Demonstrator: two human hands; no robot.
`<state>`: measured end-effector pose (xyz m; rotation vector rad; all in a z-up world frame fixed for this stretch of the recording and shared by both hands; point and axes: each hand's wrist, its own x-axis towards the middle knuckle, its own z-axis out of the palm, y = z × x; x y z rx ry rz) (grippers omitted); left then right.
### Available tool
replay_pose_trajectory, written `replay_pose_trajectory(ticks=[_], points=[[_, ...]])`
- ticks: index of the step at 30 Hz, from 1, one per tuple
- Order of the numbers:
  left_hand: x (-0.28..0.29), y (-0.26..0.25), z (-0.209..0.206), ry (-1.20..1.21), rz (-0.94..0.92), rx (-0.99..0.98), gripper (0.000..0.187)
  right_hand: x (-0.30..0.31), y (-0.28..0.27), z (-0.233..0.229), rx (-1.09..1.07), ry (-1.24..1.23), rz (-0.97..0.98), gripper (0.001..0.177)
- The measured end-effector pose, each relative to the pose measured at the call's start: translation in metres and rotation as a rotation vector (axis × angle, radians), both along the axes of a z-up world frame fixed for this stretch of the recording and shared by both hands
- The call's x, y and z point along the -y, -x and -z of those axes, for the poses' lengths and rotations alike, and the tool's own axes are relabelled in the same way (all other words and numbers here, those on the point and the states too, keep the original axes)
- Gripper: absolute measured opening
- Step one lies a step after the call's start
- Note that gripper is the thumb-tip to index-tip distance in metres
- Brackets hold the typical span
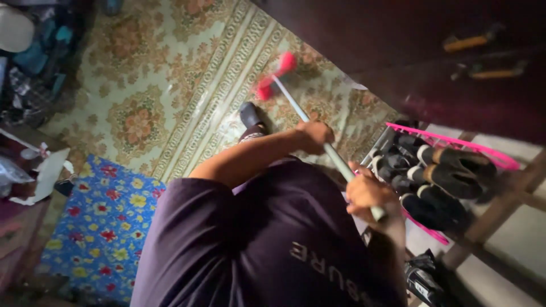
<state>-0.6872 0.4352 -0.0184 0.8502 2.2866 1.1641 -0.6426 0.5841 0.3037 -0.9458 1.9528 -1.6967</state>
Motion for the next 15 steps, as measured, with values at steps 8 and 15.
replay_pose_trajectory(ticks=[8,15], points=[[0.214,0.031,-0.049,0.196,-0.410,-0.014,0.012,0.147,0.087,0.054,0.018,0.050,-0.328,0.021],[0.294,-0.029,0.000,0.179,-0.776,-0.209,0.012,0.223,0.085,0.080,-0.047,-0.082,-0.657,0.029]])
